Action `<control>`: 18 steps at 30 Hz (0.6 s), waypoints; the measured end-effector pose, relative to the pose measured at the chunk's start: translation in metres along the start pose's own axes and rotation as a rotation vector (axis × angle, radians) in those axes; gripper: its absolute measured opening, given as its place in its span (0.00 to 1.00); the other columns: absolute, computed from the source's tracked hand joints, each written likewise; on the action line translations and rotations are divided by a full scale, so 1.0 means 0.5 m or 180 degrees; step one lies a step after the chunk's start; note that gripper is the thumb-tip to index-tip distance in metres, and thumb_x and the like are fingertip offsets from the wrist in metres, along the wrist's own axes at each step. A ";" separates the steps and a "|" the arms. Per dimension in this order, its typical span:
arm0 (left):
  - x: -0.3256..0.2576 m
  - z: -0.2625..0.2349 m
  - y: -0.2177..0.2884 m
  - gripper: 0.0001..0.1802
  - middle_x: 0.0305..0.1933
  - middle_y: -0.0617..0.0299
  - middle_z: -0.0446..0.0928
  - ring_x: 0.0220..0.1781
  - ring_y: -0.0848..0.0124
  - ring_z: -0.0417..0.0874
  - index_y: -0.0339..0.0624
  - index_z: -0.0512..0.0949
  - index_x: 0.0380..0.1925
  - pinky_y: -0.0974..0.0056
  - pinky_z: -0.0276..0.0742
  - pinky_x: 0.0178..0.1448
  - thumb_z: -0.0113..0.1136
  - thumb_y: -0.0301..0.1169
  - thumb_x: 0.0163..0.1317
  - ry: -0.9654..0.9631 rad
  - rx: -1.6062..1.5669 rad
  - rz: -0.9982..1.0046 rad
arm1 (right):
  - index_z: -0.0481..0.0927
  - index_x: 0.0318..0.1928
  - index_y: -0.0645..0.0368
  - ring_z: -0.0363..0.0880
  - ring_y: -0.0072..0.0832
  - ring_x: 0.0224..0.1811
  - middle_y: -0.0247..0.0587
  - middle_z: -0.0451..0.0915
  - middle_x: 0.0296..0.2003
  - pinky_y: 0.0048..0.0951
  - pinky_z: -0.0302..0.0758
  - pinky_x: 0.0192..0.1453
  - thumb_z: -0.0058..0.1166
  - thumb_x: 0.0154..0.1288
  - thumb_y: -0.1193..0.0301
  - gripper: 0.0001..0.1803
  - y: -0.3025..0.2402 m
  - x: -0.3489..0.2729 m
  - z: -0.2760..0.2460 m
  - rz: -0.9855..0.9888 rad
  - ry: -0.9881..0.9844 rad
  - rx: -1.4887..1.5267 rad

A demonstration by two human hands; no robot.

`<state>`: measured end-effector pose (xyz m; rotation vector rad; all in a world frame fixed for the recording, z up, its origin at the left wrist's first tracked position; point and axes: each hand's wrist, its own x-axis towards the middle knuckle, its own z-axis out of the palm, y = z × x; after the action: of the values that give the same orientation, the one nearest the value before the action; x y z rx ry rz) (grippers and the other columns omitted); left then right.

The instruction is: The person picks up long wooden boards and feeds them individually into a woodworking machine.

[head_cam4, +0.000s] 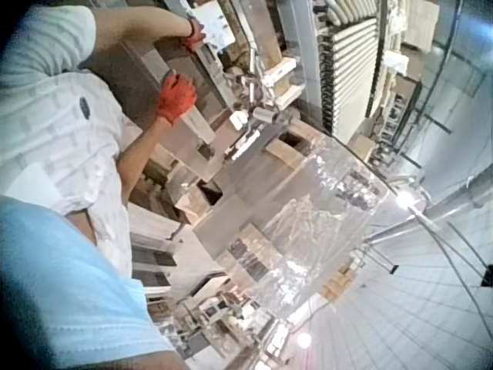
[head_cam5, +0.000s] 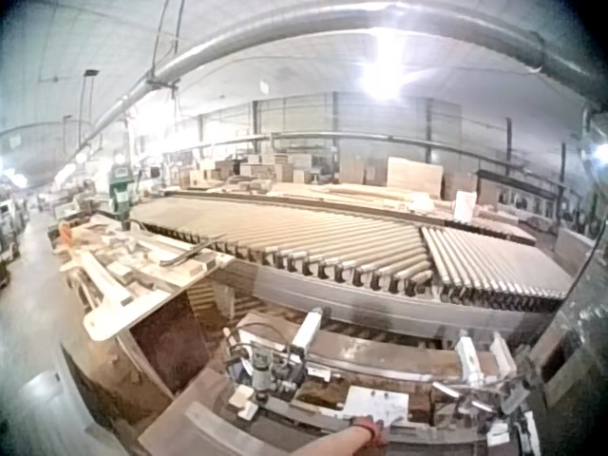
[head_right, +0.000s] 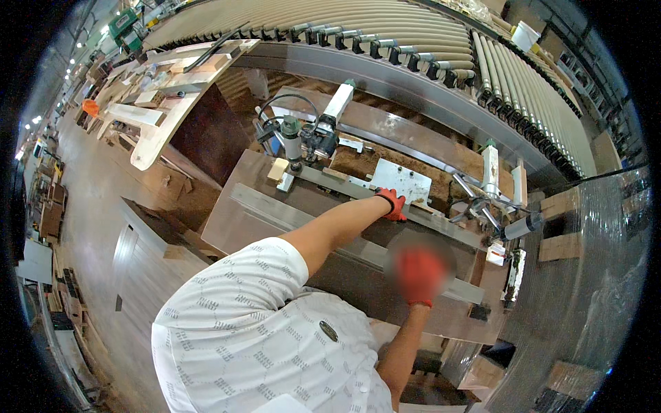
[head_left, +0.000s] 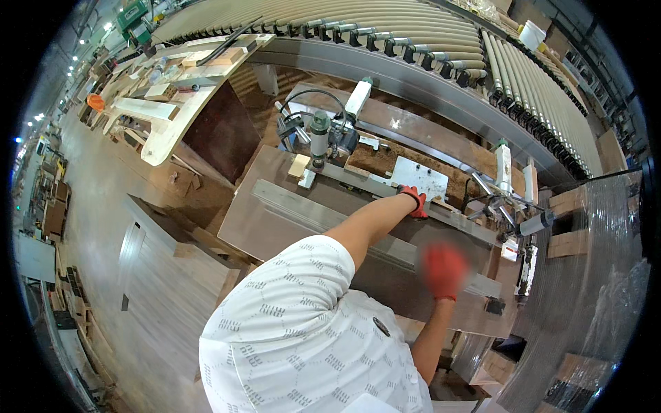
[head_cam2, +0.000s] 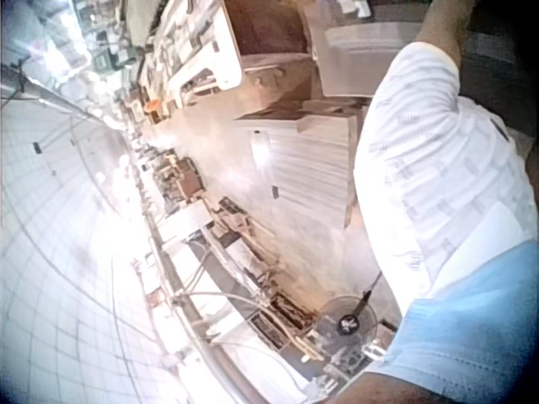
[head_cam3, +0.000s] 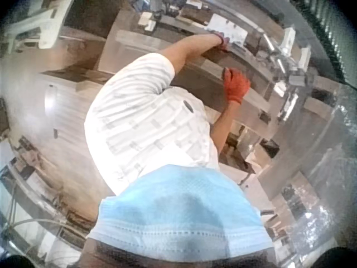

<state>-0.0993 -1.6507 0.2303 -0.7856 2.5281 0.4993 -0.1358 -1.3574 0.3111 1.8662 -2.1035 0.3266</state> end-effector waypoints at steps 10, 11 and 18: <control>0.004 -0.004 -0.018 0.53 0.79 0.34 0.68 0.76 0.33 0.74 0.50 0.65 0.80 0.27 0.67 0.77 0.56 0.76 0.69 0.0117 0.0003 -0.0005 | 0.89 0.53 0.48 0.85 0.43 0.56 0.41 0.87 0.53 0.51 0.82 0.62 0.63 0.71 0.60 0.14 0.013 0.000 0.024 -0.0194 0.0116 -0.0220; 0.000 -0.003 -0.023 0.53 0.79 0.34 0.68 0.76 0.33 0.74 0.50 0.65 0.80 0.27 0.67 0.77 0.56 0.76 0.70 0.0117 0.0000 -0.0034 | 0.89 0.53 0.48 0.85 0.43 0.57 0.41 0.87 0.53 0.52 0.82 0.62 0.62 0.71 0.60 0.14 0.010 0.003 0.025 -0.0207 0.0158 -0.0206; -0.036 -0.007 0.016 0.51 0.79 0.34 0.69 0.76 0.34 0.76 0.49 0.65 0.80 0.28 0.68 0.77 0.56 0.75 0.71 0.0095 0.0068 -0.0013 | 0.88 0.52 0.49 0.85 0.43 0.57 0.42 0.87 0.53 0.53 0.81 0.64 0.61 0.73 0.60 0.13 -0.006 -0.020 -0.008 0.0064 -0.0095 -0.0047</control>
<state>-0.0920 -1.6382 0.2441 -0.7960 2.5545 0.4618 -0.1317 -1.3469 0.3107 1.8539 -2.1396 0.2890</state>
